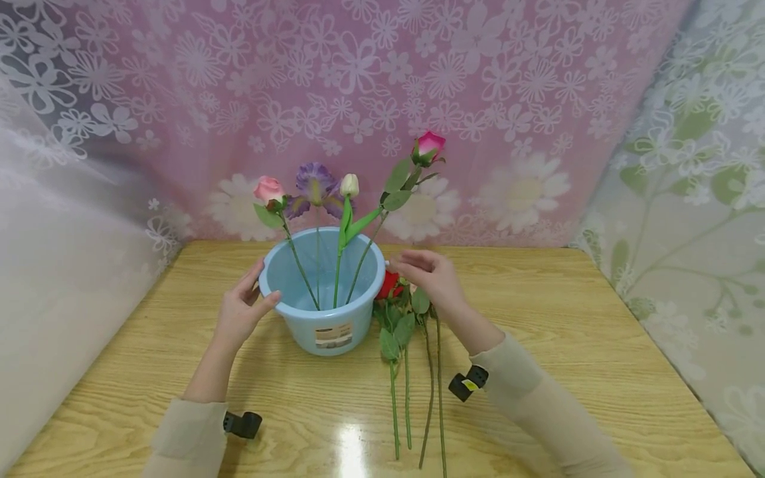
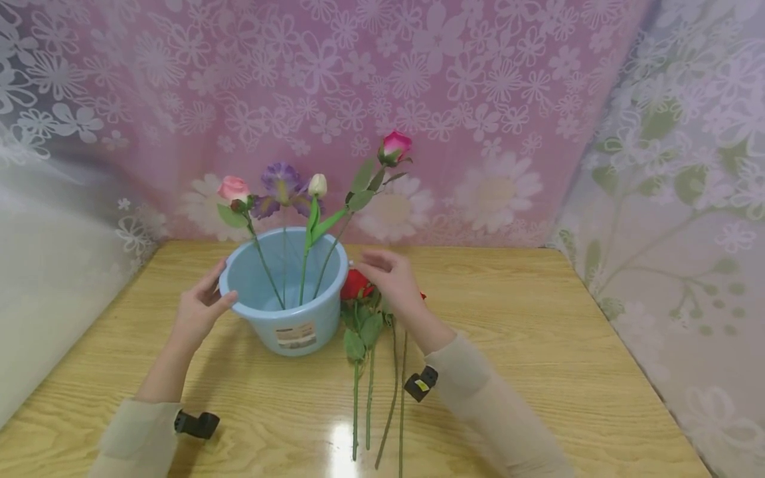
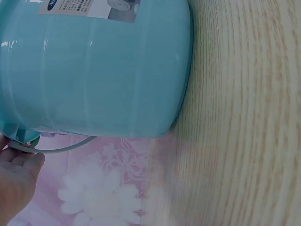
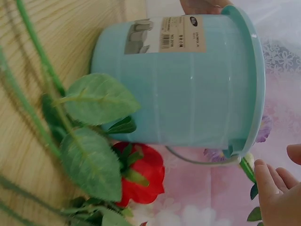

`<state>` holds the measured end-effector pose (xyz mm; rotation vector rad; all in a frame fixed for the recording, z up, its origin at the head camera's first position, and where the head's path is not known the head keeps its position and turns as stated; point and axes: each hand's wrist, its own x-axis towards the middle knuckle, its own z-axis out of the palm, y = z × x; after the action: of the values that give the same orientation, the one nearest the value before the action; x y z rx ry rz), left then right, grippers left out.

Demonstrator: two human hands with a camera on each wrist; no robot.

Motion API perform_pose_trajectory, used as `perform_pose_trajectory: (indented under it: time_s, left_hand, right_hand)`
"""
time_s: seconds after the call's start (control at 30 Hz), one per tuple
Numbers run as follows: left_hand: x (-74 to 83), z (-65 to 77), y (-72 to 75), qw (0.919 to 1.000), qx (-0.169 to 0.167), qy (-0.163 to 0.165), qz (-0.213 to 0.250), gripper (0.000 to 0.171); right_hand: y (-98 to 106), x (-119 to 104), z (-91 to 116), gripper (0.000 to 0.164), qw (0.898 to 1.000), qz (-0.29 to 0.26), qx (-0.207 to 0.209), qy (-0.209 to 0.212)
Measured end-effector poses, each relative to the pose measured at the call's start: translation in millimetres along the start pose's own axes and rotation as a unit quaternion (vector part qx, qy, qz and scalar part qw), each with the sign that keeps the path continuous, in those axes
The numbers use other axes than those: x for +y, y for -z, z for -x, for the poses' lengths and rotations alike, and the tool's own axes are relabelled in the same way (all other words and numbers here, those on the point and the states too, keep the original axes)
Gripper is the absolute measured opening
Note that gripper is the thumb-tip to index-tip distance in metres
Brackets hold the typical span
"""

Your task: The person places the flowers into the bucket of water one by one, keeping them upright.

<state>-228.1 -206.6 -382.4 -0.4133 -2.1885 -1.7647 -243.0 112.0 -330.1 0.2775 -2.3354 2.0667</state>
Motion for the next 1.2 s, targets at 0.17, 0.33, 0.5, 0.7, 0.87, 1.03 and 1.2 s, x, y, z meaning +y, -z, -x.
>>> perform_pose_trajectory:
  time_s: [0.17,0.33,0.5,0.7,0.87,1.03,1.2]
  left_hand:
    - [-0.1,-0.2,0.1,1.0,0.002,-0.003,-0.001,0.062]
    - [0.0,0.4,0.1,1.0,0.0,-0.005,-0.005,0.062]
    - [0.0,0.1,0.4,0.9999,0.0,0.002,-0.012,0.063]
    - [0.8,0.1,0.4,0.9999,-0.001,0.008,-0.011,0.064]
    - [0.5,-0.1,0.7,0.9999,-0.001,0.01,-0.011,0.064]
    - [0.4,-0.2,0.6,0.9999,0.001,0.011,-0.012,0.064]
    - [1.3,0.2,0.8,0.9999,0.0,0.012,-0.01,0.064]
  right_hand:
    - [9,8,4,0.038,1.0,0.008,0.001,-0.006]
    - [16,14,10,0.036,1.0,0.009,0.006,-0.022]
    - [24,21,16,0.036,1.0,0.015,0.0,-0.022]
    - [34,34,21,0.037,0.999,0.025,-0.003,-0.047]
    - [41,43,27,0.036,0.998,0.026,-0.014,-0.058]
    - [47,52,35,0.039,0.996,0.022,-0.025,-0.077]
    - [51,62,41,0.041,0.995,0.012,-0.024,-0.096]
